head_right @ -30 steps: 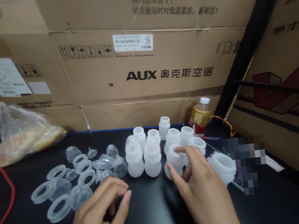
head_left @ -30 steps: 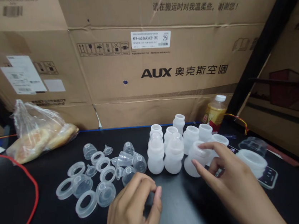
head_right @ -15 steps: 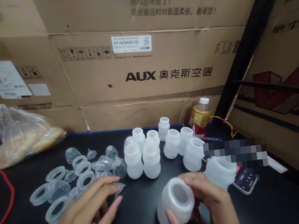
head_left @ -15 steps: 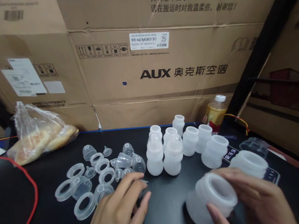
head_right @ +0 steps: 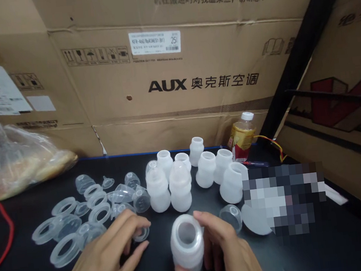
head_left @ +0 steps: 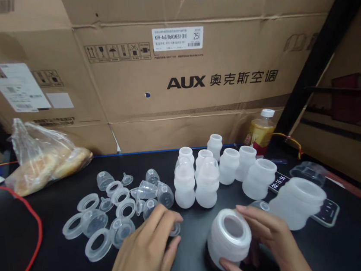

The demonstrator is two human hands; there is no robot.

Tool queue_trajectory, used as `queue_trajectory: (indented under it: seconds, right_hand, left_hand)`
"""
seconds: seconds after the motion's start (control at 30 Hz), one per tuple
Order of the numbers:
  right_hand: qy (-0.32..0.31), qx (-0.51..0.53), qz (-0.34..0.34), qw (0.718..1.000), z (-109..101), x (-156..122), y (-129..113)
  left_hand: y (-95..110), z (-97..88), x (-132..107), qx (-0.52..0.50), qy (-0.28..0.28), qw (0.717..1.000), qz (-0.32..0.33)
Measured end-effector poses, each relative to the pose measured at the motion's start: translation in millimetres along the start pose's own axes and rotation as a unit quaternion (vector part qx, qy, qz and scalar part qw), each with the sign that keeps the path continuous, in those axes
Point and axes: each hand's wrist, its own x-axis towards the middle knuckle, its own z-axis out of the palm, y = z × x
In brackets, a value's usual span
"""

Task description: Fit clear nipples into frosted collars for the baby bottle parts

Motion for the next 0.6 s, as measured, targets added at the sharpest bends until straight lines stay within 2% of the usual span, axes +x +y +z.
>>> queue_trajectory:
  seconds: [0.13, 0.23, 0.43, 0.6]
  right_hand:
    - [-0.042, 0.012, 0.009, 0.999, -1.6, -0.1, 5.3]
    - [-0.072, 0.011, -0.005, 0.997, -5.4, 4.0, 4.1]
    - [-0.108, -0.02, -0.048, 0.993, -13.3, 9.5, 0.7]
    - [-0.108, -0.039, -0.069, 0.991, -15.7, 8.1, 1.2]
  left_hand:
    - [-1.4, -4.4, 5.1, -0.005, 0.021, 0.999, 0.04]
    - [-1.6, -5.6, 6.5, -0.023, 0.008, 0.998, 0.059]
    - [-0.7, -0.3, 0.9, -0.067, -0.001, 0.998, -0.006]
    - [-6.9, 2.0, 1.3, -0.065, -0.01, 0.998, -0.002]
